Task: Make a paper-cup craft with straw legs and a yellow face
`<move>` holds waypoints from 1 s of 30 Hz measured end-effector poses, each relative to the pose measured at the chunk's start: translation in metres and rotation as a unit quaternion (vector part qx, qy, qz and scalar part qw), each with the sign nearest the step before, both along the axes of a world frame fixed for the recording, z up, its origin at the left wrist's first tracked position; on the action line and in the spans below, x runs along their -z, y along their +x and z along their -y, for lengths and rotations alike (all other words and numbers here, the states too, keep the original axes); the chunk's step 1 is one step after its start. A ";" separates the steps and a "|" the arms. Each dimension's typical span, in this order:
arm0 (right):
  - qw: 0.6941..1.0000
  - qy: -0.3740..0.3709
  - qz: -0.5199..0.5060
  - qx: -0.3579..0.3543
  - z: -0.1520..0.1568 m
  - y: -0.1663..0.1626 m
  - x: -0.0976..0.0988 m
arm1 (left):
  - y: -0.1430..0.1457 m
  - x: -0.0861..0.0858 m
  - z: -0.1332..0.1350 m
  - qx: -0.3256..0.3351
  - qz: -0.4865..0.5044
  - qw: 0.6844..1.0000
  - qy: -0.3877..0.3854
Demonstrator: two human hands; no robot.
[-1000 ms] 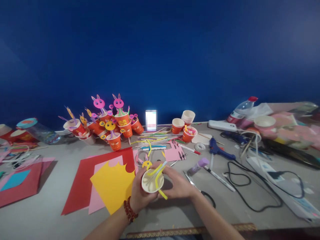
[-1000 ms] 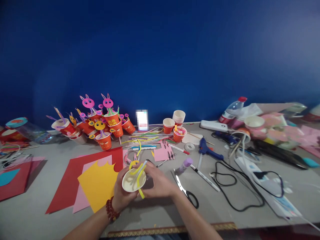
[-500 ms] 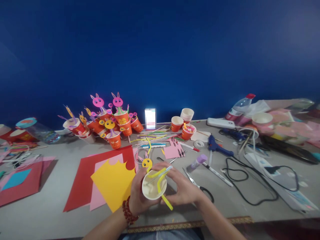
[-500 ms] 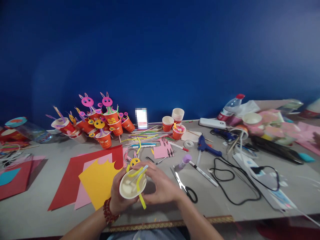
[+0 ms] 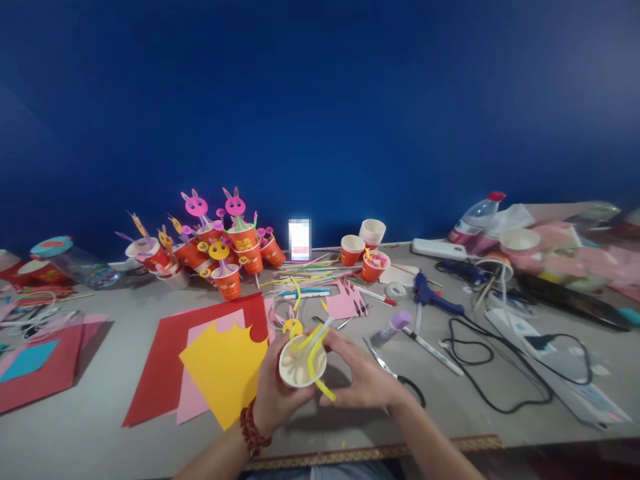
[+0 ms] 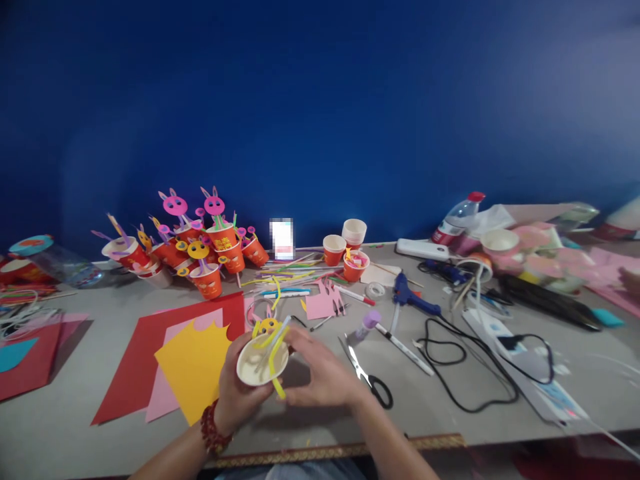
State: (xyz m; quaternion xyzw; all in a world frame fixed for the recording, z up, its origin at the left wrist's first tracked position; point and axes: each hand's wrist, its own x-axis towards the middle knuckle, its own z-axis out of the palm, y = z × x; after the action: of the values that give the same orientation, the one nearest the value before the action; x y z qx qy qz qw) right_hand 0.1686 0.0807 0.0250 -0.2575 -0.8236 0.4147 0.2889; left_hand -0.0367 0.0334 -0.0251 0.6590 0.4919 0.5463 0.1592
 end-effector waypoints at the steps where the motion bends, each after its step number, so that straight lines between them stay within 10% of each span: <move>1: 1.000 -0.004 0.006 0.013 -0.002 0.002 0.003 | -0.002 0.002 -0.002 -0.003 0.002 1.000 -0.020; 7: 0.985 -0.004 0.042 0.169 -0.013 0.021 0.028 | -0.039 -0.001 -0.022 -0.079 -0.031 0.995 -0.045; 16: 0.974 0.039 0.099 0.199 -0.028 0.026 0.032 | -0.067 -0.001 -0.029 -0.193 0.001 0.981 0.016; 30: 0.957 0.022 0.228 0.176 -0.069 -0.075 0.044 | -0.080 0.022 -0.037 -0.194 0.105 0.975 0.001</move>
State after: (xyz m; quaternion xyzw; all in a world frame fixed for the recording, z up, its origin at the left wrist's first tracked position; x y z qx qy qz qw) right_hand 0.0935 0.1501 -0.0193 -0.4798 -0.8179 0.2694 0.1679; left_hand -0.1165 0.0703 -0.0468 0.4900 0.5904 0.6336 0.1001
